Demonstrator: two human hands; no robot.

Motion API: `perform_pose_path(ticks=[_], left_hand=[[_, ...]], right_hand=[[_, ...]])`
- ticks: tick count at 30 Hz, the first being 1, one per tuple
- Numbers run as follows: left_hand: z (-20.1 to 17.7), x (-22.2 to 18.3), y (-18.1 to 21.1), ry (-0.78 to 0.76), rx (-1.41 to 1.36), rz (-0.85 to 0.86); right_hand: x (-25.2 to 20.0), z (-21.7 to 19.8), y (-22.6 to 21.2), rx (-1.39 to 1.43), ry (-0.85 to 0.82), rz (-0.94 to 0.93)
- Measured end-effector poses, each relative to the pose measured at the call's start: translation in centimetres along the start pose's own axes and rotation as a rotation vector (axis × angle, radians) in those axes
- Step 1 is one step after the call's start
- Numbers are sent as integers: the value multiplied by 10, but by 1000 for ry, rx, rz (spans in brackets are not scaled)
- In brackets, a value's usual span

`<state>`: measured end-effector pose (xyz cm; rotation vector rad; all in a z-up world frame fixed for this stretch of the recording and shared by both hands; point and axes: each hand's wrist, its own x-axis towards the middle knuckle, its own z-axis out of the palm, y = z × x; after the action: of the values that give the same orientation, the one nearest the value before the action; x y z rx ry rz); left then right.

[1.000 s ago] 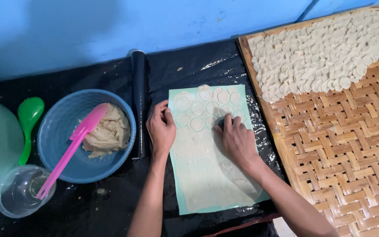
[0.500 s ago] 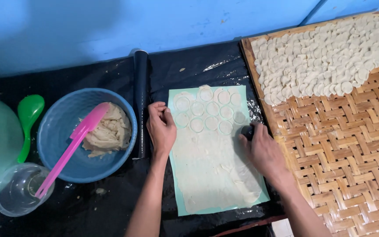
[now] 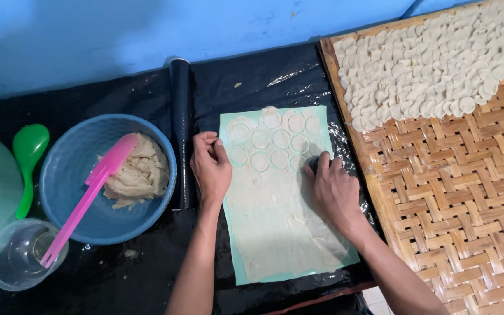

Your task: Rolling out dough and cutting small circular pieces for food production.

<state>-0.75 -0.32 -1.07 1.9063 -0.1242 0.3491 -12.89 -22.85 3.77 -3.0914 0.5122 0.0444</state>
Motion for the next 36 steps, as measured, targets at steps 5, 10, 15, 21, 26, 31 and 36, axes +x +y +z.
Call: perform_pose_path(ticks=[5, 10, 15, 21, 26, 31, 36], left_hand=[[-1, 1, 1, 0, -1, 7], [0, 0, 2, 9, -8, 24], [-1, 1, 1, 4, -10, 41], [0, -1, -7, -20, 42, 73], [-1, 1, 7, -5, 33, -19], [14, 8, -6, 117, -33, -19], [13, 20, -4, 66, -67, 4]], right_hand=[[3, -13, 8, 37, -46, -205], [4, -4, 5, -15, -31, -81], [2, -8, 6, 29, -100, -104], [-3, -14, 16, 301, -66, 81], [-17, -29, 16, 371, 28, 66], [-18, -33, 6, 367, 42, 64], [-37, -42, -21, 380, -78, -7]])
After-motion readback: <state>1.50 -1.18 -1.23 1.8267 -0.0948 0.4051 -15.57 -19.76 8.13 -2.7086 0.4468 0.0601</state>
